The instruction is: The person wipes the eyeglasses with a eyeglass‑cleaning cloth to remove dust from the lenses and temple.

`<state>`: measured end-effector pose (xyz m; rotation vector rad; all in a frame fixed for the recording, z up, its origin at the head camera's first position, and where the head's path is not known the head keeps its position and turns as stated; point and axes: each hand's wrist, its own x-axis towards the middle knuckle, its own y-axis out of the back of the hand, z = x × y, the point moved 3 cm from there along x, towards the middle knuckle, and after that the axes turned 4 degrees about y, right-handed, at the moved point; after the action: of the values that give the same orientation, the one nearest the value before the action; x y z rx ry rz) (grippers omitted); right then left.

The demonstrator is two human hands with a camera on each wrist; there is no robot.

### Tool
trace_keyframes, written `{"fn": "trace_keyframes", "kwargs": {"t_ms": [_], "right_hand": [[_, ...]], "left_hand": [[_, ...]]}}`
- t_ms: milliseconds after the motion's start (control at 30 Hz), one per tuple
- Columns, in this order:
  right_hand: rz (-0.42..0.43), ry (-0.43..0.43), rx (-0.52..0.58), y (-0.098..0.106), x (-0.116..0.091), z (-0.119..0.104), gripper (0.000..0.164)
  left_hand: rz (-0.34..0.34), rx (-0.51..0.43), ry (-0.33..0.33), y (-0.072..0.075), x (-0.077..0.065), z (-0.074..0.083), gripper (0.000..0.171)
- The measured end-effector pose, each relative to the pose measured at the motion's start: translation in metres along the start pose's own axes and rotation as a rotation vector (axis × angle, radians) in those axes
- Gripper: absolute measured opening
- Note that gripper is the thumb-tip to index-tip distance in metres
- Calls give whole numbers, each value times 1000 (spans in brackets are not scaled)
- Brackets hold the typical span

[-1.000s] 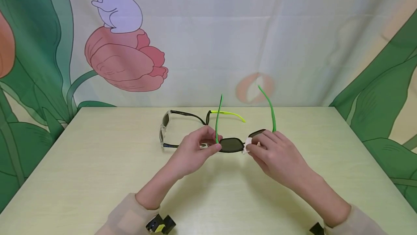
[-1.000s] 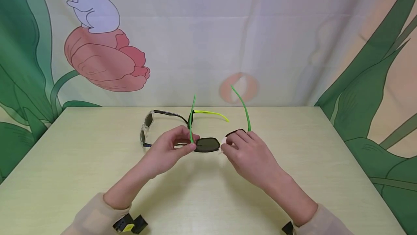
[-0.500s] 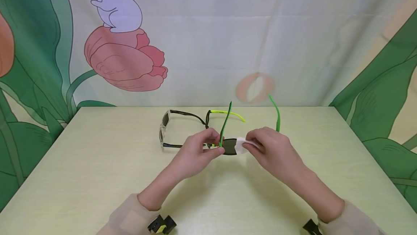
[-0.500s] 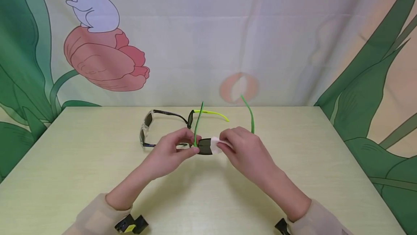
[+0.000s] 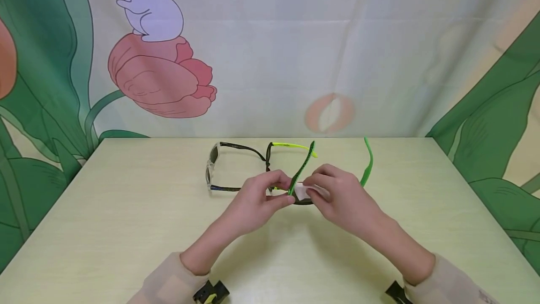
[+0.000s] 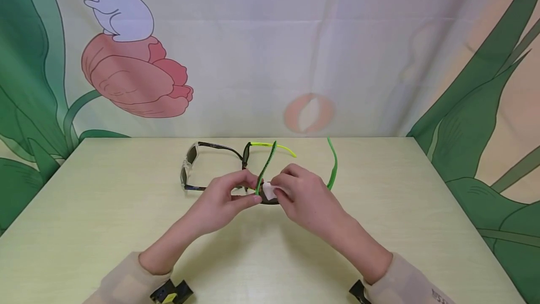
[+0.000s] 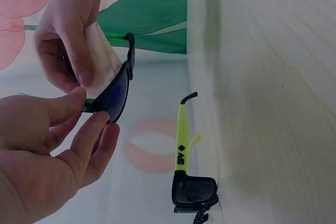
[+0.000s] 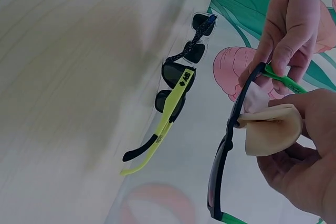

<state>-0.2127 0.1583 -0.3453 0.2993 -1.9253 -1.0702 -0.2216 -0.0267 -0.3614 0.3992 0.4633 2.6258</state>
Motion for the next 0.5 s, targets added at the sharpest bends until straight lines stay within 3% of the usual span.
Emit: {"fn": "trace_keyframes", "kwargs": {"t_ms": [233, 400, 500], "right_hand": [[-13, 21, 81, -3, 1, 1, 15], [-25, -38, 172, -6, 1, 1, 16], [-23, -62, 154, -7, 1, 0, 15]], "left_hand": [[7, 0, -32, -1, 0, 4, 15], [18, 41, -36, -1, 3, -5, 15], [6, 39, -40, -2, 3, -7, 15]]}}
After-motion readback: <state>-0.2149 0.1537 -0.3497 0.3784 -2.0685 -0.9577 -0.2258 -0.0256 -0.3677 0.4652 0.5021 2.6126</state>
